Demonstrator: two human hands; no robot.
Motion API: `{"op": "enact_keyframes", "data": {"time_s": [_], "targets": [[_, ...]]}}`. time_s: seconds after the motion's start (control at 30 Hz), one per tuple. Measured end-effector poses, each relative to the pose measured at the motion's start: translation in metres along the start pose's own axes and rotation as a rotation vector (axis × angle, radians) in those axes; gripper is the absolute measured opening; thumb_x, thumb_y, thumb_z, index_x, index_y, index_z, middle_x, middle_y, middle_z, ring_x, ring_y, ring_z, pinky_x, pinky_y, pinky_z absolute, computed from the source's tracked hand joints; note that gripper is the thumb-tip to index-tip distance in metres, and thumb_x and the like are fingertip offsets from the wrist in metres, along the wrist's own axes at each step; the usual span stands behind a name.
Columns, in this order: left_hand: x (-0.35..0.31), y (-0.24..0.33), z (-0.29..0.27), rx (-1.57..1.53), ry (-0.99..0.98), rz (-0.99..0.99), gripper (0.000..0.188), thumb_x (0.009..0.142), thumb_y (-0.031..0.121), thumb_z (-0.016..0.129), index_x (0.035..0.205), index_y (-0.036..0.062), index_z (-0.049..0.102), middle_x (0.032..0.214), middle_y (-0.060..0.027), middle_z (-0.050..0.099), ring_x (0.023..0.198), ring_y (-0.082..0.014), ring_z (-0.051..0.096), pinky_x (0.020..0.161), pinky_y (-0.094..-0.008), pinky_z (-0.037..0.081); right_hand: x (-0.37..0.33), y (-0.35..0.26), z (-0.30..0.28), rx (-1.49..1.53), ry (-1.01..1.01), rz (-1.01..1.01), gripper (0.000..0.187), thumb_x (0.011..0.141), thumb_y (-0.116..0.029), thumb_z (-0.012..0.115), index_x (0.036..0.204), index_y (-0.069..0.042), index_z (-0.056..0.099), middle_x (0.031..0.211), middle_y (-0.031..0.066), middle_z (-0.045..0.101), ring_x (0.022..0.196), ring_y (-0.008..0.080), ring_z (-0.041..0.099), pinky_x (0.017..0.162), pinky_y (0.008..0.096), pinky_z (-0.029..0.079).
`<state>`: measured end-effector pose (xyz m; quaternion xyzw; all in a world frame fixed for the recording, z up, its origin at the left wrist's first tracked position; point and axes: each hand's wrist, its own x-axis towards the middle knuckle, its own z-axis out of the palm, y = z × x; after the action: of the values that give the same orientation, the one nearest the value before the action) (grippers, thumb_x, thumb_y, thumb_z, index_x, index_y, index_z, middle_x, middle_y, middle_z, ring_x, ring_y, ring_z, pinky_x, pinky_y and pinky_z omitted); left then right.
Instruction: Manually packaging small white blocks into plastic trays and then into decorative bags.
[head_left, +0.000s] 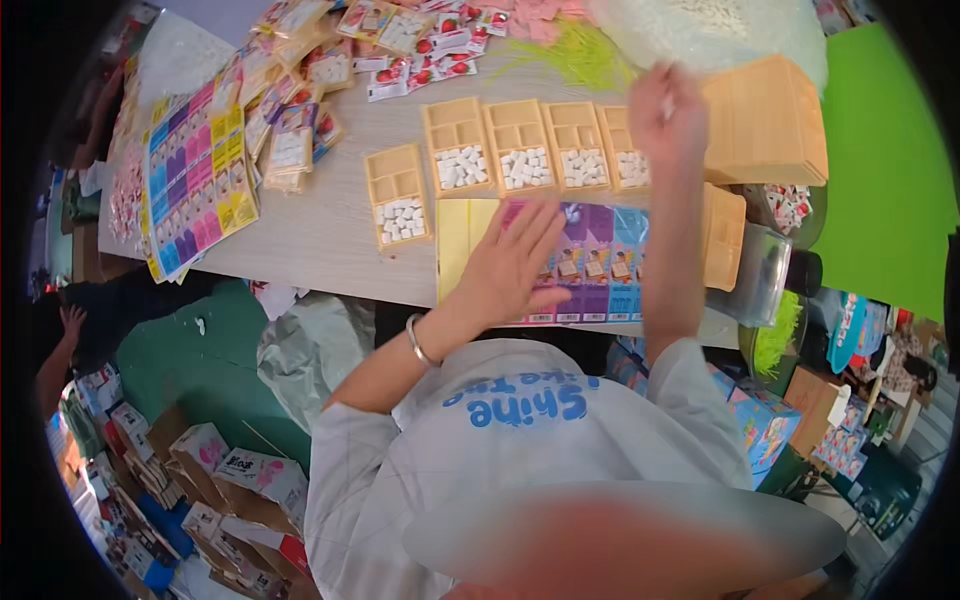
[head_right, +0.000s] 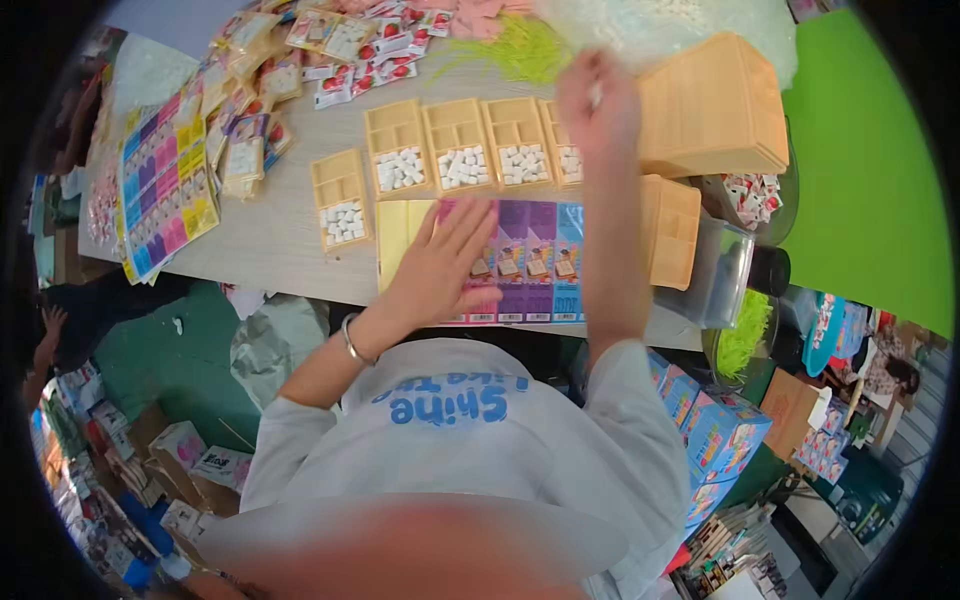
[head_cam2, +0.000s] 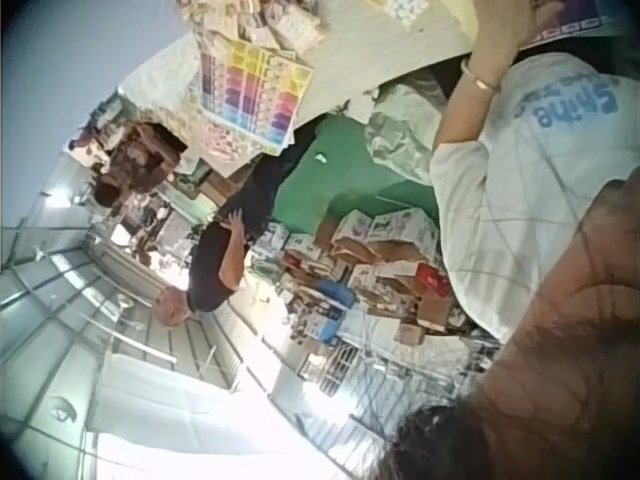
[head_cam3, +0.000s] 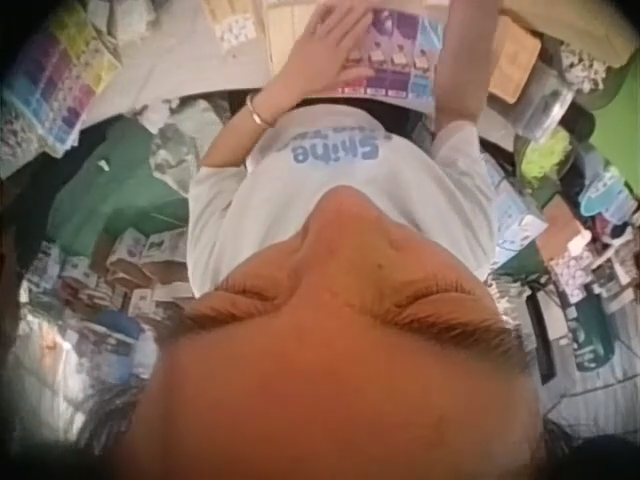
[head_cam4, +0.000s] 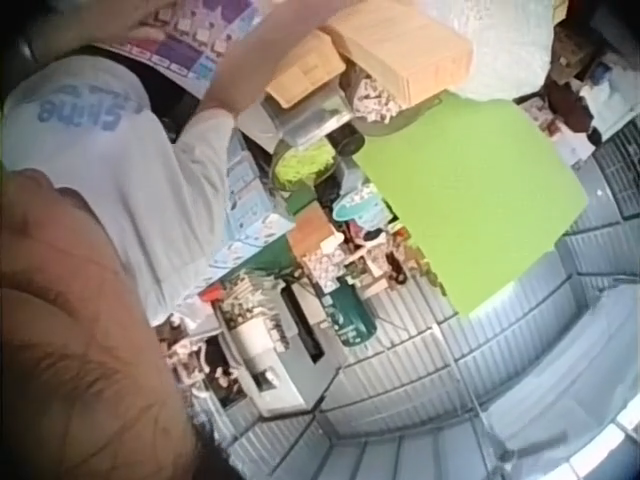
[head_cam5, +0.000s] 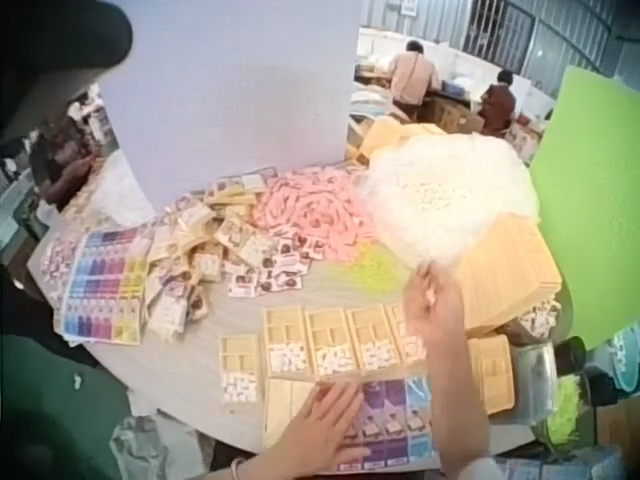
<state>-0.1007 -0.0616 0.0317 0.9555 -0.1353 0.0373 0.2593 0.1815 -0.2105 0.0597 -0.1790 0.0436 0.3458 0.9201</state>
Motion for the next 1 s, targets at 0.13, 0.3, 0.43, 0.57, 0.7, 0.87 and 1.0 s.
{"op": "enact_keyframes", "data": {"time_s": [0.13, 0.3, 0.43, 0.57, 0.7, 0.87, 1.0], "targets": [[-0.043, -0.016, 0.0, 0.075, 0.065, -0.189, 0.085, 0.09, 0.048, 0.07, 0.151, -0.0032, 0.041, 0.157, -0.021, 0.041, 0.15, -0.0365, 0.032, 0.122, -0.0579, 0.023, 0.13, -0.128, 0.001, 0.007, 0.018, -0.331, 0.015, 0.098, -0.019, 0.06, 0.098, -0.004, 0.063, 0.091, 0.0035, 0.064, 0.079, 0.0147, 0.062, 0.069, 0.0279, 0.053], [-0.022, -0.038, -0.008, 0.196, 0.313, -0.383, 0.072, 0.091, 0.038, 0.072, 0.145, -0.0029, 0.048, 0.147, -0.02, 0.05, 0.144, -0.0364, 0.039, 0.118, -0.0582, 0.027, 0.186, -0.197, 0.066, -0.729, 1.522, -1.09, 0.022, 0.096, -0.02, 0.065, 0.109, -0.002, 0.066, 0.101, 0.0044, 0.068, 0.09, 0.0161, 0.064, 0.077, 0.0299, 0.054], [-0.01, -0.065, -0.011, 0.292, 0.446, -0.488, 0.05, 0.088, 0.031, 0.073, 0.128, 0.0019, 0.062, 0.124, -0.0135, 0.061, 0.123, -0.0306, 0.053, 0.111, -0.052, 0.034, 0.149, -0.121, 0.032, -1.713, 1.077, -1.051, 0.089, 0.095, -0.047, 0.069, 0.155, 0.004, 0.026, 0.15, 0.0263, 0.041, 0.127, 0.0463, 0.051, 0.099, 0.0628, 0.047], [-0.007, -0.084, -0.02, 0.338, 0.485, -0.508, 0.031, 0.086, 0.021, 0.075, 0.113, 0.0089, 0.069, 0.11, -0.0075, 0.065, 0.11, -0.0282, 0.056, 0.103, -0.0475, 0.037, 0.058, 0.034, 0.032, -1.544, -0.021, -0.595, 0.026, 0.102, -0.013, 0.063, 0.125, -0.003, 0.069, 0.113, 0.0025, 0.072, 0.107, 0.0118, 0.064, 0.094, 0.0277, 0.051], [0.002, -0.092, -0.016, 0.304, 0.473, -0.486, 0.014, 0.087, 0.019, 0.073, 0.099, 0.0127, 0.069, 0.102, -0.0038, 0.066, 0.105, -0.0266, 0.057, 0.101, -0.0466, 0.036, 0.008, 0.109, 0.025, -1.759, -0.417, -0.308, 0.021, 0.097, -0.014, 0.069, 0.114, -0.002, 0.074, 0.104, 0.0049, 0.074, 0.095, 0.0121, 0.067, 0.083, 0.0282, 0.054], [-0.001, -0.092, -0.02, 0.292, 0.499, -0.47, 0.012, 0.087, 0.02, 0.074, 0.096, 0.0138, 0.069, 0.097, -0.0031, 0.065, 0.102, -0.0258, 0.058, 0.101, -0.0461, 0.036, -0.018, 0.149, 0.02, -1.61, -0.348, -0.203, 0.02, 0.095, -0.013, 0.07, 0.111, -0.001, 0.074, 0.098, 0.0061, 0.073, 0.084, 0.0131, 0.066, 0.072, 0.0292, 0.053], [-0.002, -0.097, -0.022, 0.212, 0.483, -0.472, 0.011, 0.088, 0.02, 0.074, 0.096, 0.0135, 0.069, 0.096, -0.0038, 0.065, 0.101, -0.0264, 0.059, 0.1, -0.0454, 0.036, -0.033, 0.164, 0.01, -1.873, -0.377, -0.219, 0.023, 0.088, -0.013, 0.076, 0.11, -0.004, 0.076, 0.092, 0.0064, 0.071, 0.076, 0.0134, 0.065, 0.066, 0.0288, 0.052]]}}
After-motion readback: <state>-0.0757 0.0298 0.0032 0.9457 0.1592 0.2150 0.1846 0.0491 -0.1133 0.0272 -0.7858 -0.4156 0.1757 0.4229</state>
